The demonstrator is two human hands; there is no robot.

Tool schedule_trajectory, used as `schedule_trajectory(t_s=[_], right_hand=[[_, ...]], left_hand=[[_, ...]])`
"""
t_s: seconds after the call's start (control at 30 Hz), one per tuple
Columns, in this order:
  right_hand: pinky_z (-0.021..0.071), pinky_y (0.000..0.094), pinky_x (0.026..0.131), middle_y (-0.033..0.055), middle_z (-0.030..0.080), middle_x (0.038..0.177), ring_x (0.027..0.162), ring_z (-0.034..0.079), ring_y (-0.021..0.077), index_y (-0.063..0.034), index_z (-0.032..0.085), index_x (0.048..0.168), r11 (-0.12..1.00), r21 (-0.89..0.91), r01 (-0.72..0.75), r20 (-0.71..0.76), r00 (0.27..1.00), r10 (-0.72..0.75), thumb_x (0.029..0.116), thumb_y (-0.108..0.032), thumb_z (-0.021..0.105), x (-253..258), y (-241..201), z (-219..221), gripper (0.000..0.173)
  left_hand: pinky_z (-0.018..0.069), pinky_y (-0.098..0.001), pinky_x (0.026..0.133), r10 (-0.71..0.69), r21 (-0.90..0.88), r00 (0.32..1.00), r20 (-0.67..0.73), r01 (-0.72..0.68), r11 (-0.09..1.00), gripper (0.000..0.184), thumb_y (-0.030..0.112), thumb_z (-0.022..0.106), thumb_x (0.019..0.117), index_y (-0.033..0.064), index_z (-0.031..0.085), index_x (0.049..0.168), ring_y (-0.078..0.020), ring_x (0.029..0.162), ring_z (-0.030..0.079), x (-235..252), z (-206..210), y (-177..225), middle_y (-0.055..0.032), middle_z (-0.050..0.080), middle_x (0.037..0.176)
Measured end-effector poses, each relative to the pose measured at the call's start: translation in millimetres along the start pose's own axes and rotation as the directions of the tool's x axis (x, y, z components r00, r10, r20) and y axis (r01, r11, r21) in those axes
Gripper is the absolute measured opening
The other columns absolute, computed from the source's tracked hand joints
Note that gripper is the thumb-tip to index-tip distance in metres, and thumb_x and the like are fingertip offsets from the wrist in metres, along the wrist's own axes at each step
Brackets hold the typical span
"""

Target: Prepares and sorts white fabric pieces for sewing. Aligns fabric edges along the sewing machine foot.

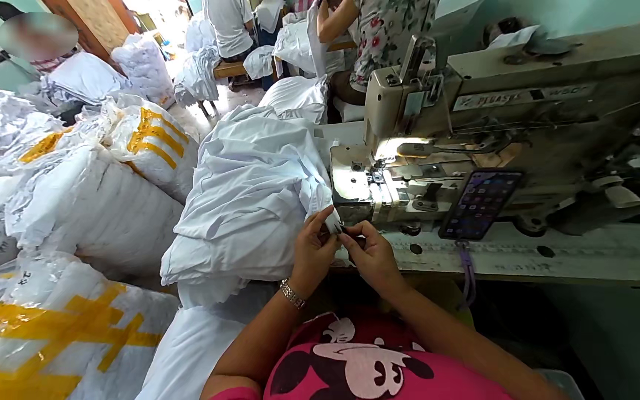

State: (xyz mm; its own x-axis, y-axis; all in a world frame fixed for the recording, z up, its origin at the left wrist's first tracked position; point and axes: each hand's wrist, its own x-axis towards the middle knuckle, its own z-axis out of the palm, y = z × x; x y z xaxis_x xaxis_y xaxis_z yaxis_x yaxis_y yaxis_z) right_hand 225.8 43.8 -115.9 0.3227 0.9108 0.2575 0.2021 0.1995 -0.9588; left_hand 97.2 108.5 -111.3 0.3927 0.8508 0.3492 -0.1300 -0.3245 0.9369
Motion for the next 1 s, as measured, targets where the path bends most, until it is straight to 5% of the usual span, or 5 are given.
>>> schedule_trajectory(t_s=[0.3,0.57,0.7,1.0], right_hand=[[0.0468,0.0146,0.056,0.0007,0.061,0.084,0.060,0.053,-0.0007,-0.0010,0.064,0.101,0.999,-0.031,0.014,-0.002,1.000,-0.014,0.1035,-0.017,0.055,0.0,3.2,0.2,0.019],[0.0502,0.0162,0.058,0.0030,0.065,0.092,0.064,0.057,0.0005,-0.0003,0.061,0.106,1.000,0.010,0.000,-0.002,1.000,0.000,0.1027,-0.017,0.057,1.6,-1.2,-0.1,0.018],[0.0469,0.0151,0.056,0.0004,0.063,0.086,0.061,0.054,-0.0004,-0.0018,0.062,0.104,1.000,0.007,0.006,-0.013,1.000,-0.006,0.1045,-0.017,0.055,0.5,3.3,1.2,0.017],[0.0495,0.0171,0.057,0.0031,0.063,0.089,0.063,0.056,0.0015,0.0017,0.060,0.106,0.999,-0.002,0.046,-0.047,0.998,-0.046,0.1040,-0.015,0.054,1.1,3.4,2.2,0.018]], left_hand=[[0.0601,-0.0291,0.089,0.023,-0.051,1.000,0.001,-0.023,0.998,0.048,-0.009,0.063,0.0906,-0.0079,0.056,0.138,-0.0155,0.102,0.069,-2.2,-0.2,-1.8,-0.0185,0.062,0.129],[0.0596,-0.0248,0.083,-0.009,-0.017,0.998,0.059,0.010,1.000,0.058,-0.010,0.066,0.0880,-0.0032,0.053,0.144,-0.0098,0.093,0.067,-2.3,0.8,-0.7,-0.0161,0.058,0.133],[0.0601,-0.0298,0.091,0.013,-0.043,0.999,0.052,-0.011,0.999,0.051,-0.010,0.064,0.0896,-0.0061,0.056,0.139,-0.0159,0.104,0.069,0.3,0.9,-2.3,-0.0184,0.061,0.131],[0.0605,-0.0273,0.085,-0.025,-0.048,0.998,0.062,0.027,0.998,0.051,-0.010,0.065,0.0890,-0.0051,0.056,0.139,-0.0125,0.093,0.069,-0.8,5.0,-1.3,-0.0164,0.061,0.128]])
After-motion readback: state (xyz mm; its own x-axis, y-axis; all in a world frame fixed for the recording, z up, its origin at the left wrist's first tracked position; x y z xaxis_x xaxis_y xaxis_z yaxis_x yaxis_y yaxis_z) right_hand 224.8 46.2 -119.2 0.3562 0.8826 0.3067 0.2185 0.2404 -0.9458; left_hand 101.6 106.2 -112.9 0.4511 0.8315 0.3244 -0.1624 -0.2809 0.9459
